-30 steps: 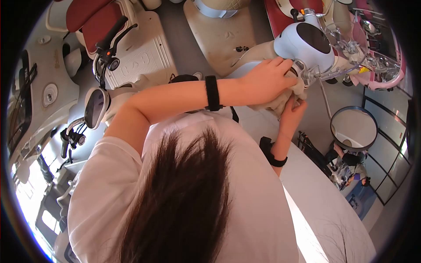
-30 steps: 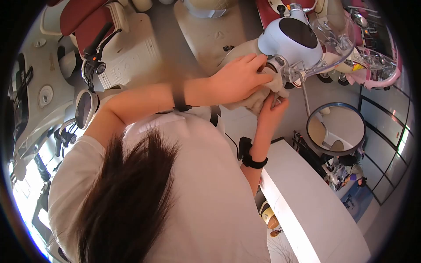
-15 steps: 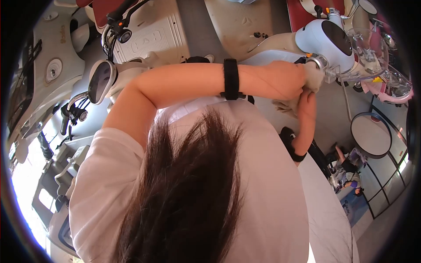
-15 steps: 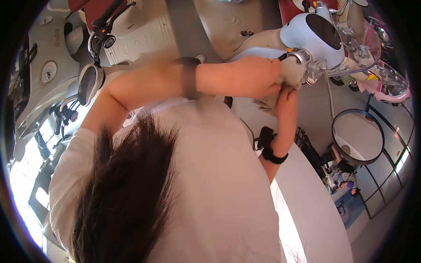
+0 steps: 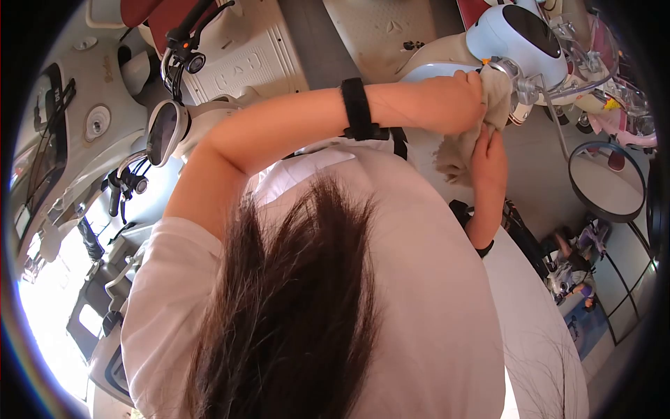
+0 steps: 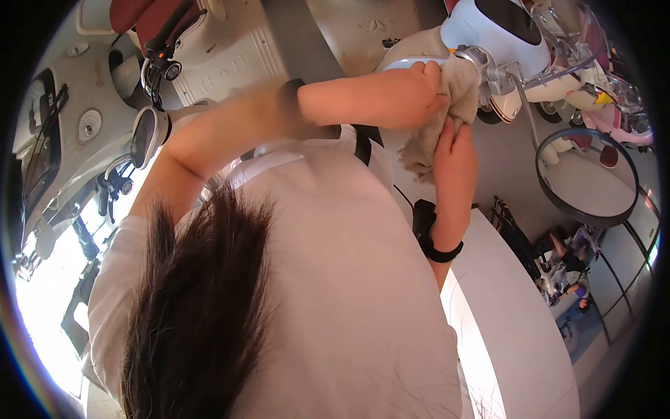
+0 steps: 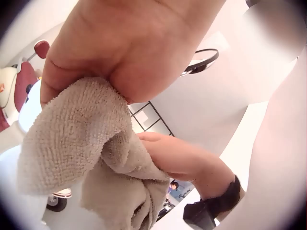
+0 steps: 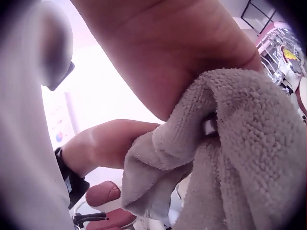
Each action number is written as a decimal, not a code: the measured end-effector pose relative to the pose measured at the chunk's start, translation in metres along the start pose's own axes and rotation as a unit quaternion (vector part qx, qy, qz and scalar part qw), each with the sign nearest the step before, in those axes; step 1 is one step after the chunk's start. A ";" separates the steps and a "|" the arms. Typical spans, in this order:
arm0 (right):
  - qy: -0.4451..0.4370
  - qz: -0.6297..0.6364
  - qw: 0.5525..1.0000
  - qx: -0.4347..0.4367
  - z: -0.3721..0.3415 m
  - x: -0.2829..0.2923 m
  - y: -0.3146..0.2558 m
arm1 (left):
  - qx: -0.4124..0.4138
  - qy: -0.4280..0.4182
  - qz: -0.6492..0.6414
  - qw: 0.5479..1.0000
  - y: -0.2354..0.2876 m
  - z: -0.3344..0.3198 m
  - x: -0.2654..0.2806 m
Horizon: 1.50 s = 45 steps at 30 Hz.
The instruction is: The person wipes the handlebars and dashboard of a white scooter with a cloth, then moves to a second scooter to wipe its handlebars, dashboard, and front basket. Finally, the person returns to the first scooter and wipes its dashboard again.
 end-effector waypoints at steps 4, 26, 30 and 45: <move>0.032 0.085 0.995 0.044 0.004 0.002 0.008 | 0.011 0.063 0.046 0.997 0.010 -0.011 -0.007; 0.084 0.035 0.816 0.570 0.071 0.011 -0.040 | 0.200 0.278 0.346 0.873 0.048 -0.034 -0.031; 0.048 0.036 0.794 0.605 0.081 0.013 -0.052 | 0.156 0.223 0.282 0.920 -0.009 -0.027 -0.039; 0.123 0.016 0.779 0.614 0.021 0.001 -0.051 | 0.194 0.326 -0.098 0.920 0.015 -0.079 -0.023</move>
Point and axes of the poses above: each hand's wrist, its own z-axis towards the middle knuckle, its own x-axis out of the back of the hand, y = z × x, the point moved 3 cm from there along z, towards the middle knuckle, and after that the axes turned 4 degrees about -x, right-handed, at the moved point
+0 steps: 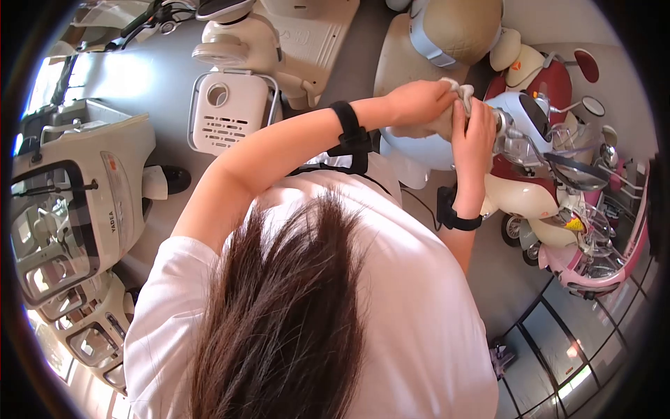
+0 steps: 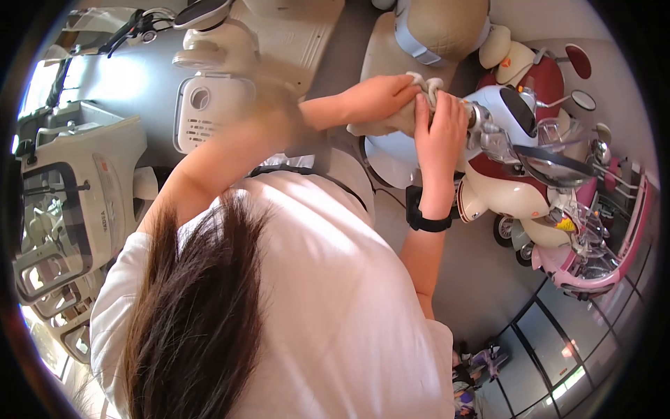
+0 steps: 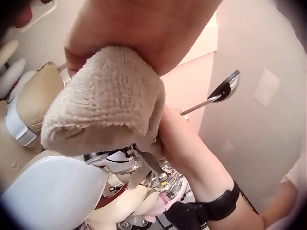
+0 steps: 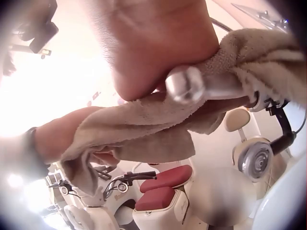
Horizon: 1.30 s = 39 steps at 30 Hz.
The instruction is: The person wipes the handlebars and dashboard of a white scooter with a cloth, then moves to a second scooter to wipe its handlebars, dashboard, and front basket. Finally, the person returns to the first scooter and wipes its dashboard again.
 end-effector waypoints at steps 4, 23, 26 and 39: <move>-0.060 -0.011 0.998 -0.014 0.015 -0.018 -0.016 | 0.030 -0.012 -0.023 0.999 -0.012 -0.030 0.026; 0.054 0.067 0.995 -0.043 -0.027 -0.007 -0.010 | -0.107 0.120 0.039 0.986 0.002 -0.036 0.019; 0.082 0.010 0.988 -0.134 -0.056 0.007 -0.002 | -0.112 0.108 0.037 0.987 0.018 -0.025 0.012; 0.252 0.010 0.933 -0.258 -0.100 0.097 -0.014 | -0.355 0.034 0.343 0.869 0.097 0.010 -0.037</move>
Point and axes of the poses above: each hand's wrist, its own z-axis towards the middle knuckle, its own x-axis out of the back of the hand, y = z × x, the point moved 3 cm from there along z, towards the middle knuckle, and after that the axes turned 4 degrees about -x, right-handed, at the moved point
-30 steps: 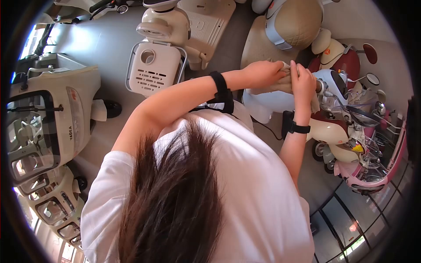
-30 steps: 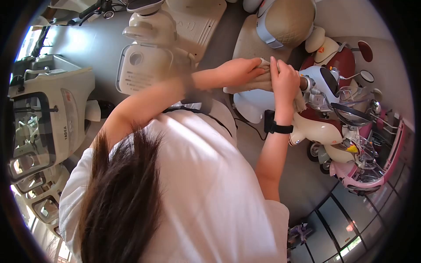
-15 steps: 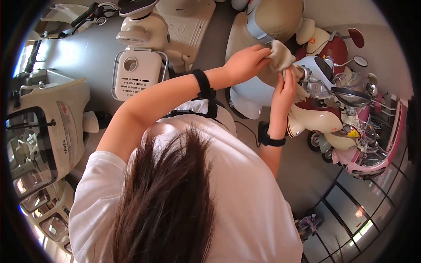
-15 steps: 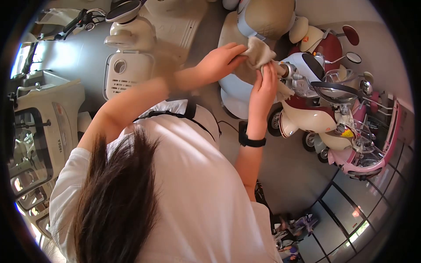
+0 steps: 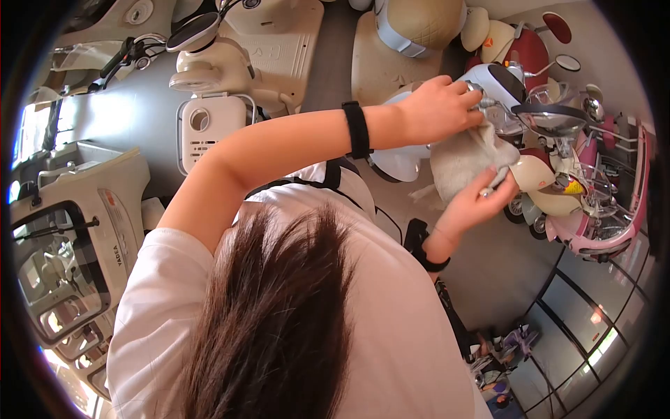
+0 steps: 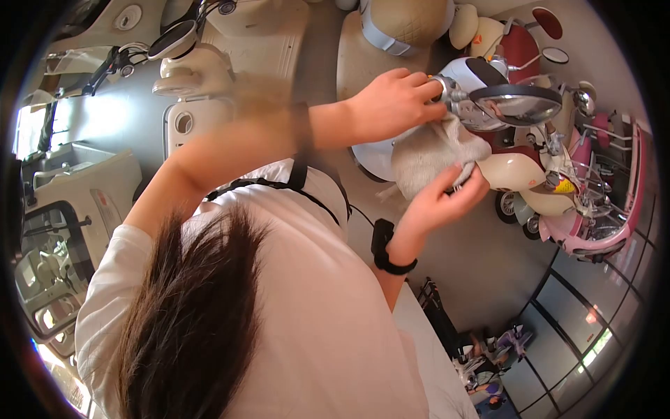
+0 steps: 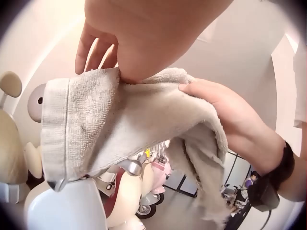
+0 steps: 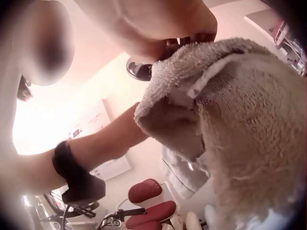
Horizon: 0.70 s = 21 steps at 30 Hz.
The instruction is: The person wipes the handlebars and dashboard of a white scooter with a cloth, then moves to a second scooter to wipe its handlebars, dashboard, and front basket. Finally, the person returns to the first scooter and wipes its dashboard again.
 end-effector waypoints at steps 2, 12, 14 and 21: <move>-0.020 -0.026 0.998 -0.051 -0.006 -0.020 0.021 | 0.024 -0.032 0.087 0.995 -0.006 0.005 -0.008; -0.244 0.282 0.814 -0.445 -0.012 -0.122 0.069 | 0.106 -0.083 0.081 0.988 -0.041 0.013 -0.009; -0.237 0.432 0.725 -0.481 -0.009 -0.129 0.074 | 0.125 -0.103 0.060 0.985 -0.032 0.014 -0.024; -0.289 0.392 0.742 -0.461 -0.011 -0.135 0.080 | 0.176 -0.169 0.144 0.959 -0.018 0.003 -0.059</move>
Point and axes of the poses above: each hand's wrist, its own z-axis towards the middle knuckle, its own x-axis out of the back of the hand, y = z × x, the point moved 3 cm from there along z, towards the middle knuckle, and after that the axes turned 4 degrees about -x, right-handed, at the moved point
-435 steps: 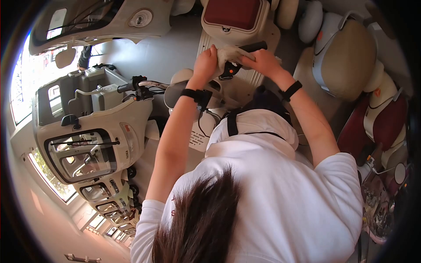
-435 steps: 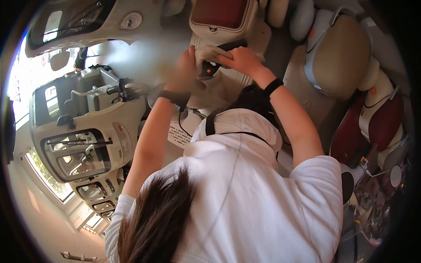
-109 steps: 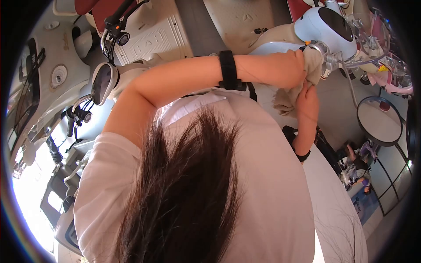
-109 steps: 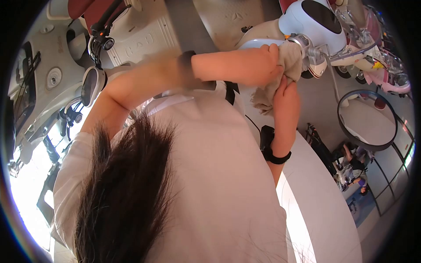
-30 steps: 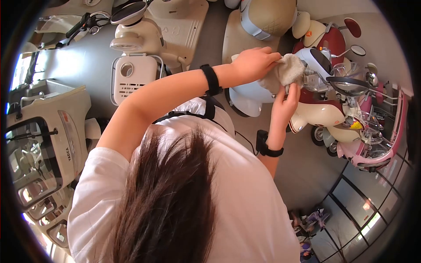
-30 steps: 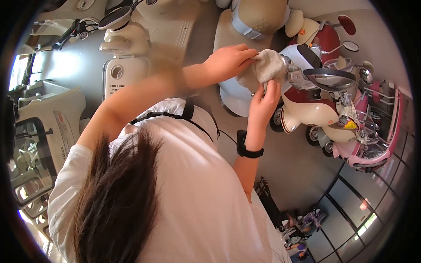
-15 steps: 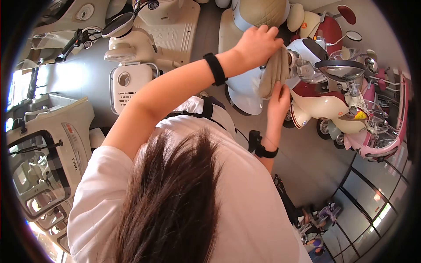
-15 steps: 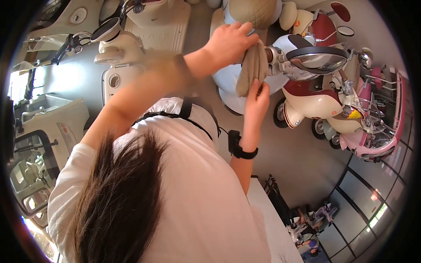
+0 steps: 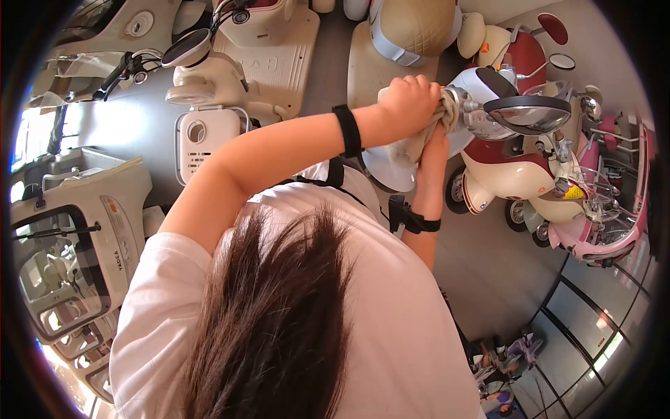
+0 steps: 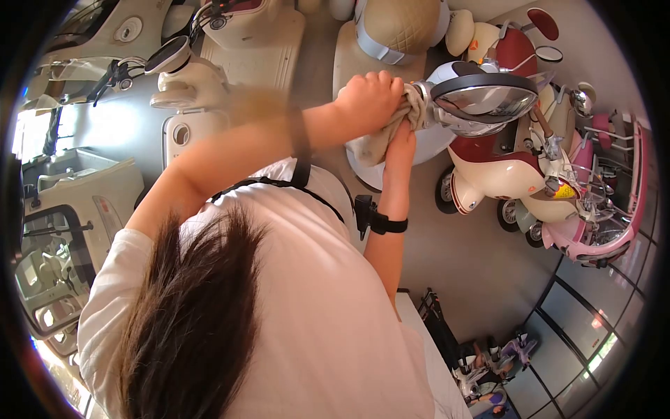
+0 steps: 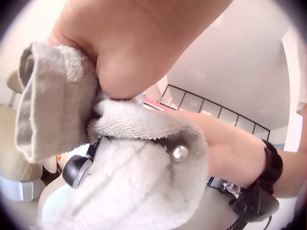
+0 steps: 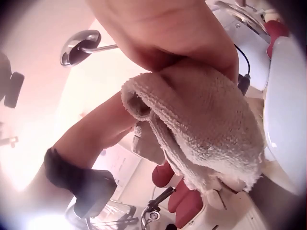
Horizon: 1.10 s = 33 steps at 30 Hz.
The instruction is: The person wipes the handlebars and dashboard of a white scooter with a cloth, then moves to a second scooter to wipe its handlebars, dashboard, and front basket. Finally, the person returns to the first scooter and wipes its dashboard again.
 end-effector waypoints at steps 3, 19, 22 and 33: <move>0.056 -0.152 0.984 0.079 0.008 0.013 0.001 | 0.007 0.002 -0.081 0.997 -0.010 0.012 -0.008; -0.008 -0.136 0.990 0.028 0.006 0.009 0.003 | 0.056 -0.153 -0.364 0.917 -0.041 0.029 -0.023; -0.042 -0.220 0.972 0.065 -0.008 0.022 -0.004 | 0.045 -0.156 -0.228 0.960 -0.022 0.020 0.011; 0.118 -0.608 0.778 0.102 -0.076 -0.038 -0.070 | -0.201 0.115 -0.004 0.973 -0.022 -0.007 -0.012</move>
Point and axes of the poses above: each hand's wrist, its own z-axis towards the middle knuckle, its own x-axis out of the back of the hand, y = z × x, the point moved 3 cm from there along z, towards the middle knuckle, and after that the axes turned 4 degrees about -x, right-handed, at the moved point
